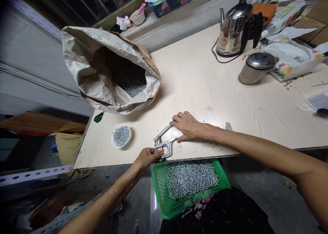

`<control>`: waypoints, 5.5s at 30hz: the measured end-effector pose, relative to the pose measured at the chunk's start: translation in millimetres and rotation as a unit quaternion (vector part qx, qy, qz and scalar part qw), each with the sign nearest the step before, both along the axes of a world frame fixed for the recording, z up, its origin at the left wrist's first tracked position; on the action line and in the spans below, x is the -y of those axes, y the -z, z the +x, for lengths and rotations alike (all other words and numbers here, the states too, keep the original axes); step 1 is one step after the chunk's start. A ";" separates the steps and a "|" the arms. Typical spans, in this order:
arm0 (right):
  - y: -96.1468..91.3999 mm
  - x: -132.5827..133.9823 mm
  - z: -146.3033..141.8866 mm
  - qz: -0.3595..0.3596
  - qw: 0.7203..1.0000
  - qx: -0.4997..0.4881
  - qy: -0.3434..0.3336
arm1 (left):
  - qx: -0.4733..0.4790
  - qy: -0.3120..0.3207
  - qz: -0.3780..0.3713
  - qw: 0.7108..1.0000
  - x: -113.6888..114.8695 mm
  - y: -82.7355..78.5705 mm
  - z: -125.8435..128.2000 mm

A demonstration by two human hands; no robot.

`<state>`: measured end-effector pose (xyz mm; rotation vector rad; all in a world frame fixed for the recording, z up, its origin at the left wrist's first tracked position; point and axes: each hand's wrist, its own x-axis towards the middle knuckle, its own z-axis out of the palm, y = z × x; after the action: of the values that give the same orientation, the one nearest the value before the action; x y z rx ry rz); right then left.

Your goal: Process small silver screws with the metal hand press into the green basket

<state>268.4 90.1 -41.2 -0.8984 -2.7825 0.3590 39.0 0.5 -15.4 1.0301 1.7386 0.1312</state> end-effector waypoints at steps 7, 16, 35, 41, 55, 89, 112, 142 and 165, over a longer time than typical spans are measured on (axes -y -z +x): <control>-3.6 8.9 -2.7 -0.007 1.000 -0.002 0.018 | -0.183 0.152 0.287 0.928 16.3 -10.1 8.7; 0.9 20.7 -4.0 0.012 0.999 -0.001 0.050 | -0.207 0.395 0.375 0.813 -29.5 8.3 38.2; 3.4 21.9 0.5 -0.018 0.996 -0.069 0.048 | -0.213 0.202 0.459 0.839 -19.8 -3.4 17.3; 7.0 39.2 -8.8 -0.018 0.992 -0.121 0.038 | -0.287 0.136 0.265 0.910 3.1 -14.8 -3.5; 35.5 45.9 -27.8 0.049 0.990 -0.113 0.073 | -0.321 0.200 0.205 0.903 4.9 -36.3 -15.2; 29.0 46.0 -27.6 0.140 0.986 -0.088 0.021 | -0.046 -0.027 0.254 0.966 -0.6 -37.0 -56.9; 30.0 46.3 -34.5 0.097 0.993 -0.045 0.048 | 0.067 -0.050 0.027 0.996 -5.1 0.4 -19.8; 35.4 53.0 -32.9 0.084 0.992 -0.087 0.032 | 0.081 -0.043 0.004 0.996 -4.3 6.4 -20.3; 15.8 3.1 -37.1 0.092 0.993 -0.037 0.060 | 0.016 0.039 0.032 0.999 0.5 9.7 -19.7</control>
<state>231.3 86.9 -57.0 -0.9803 -2.6271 0.1127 19.2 -0.1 -25.1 1.1345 1.6724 0.1541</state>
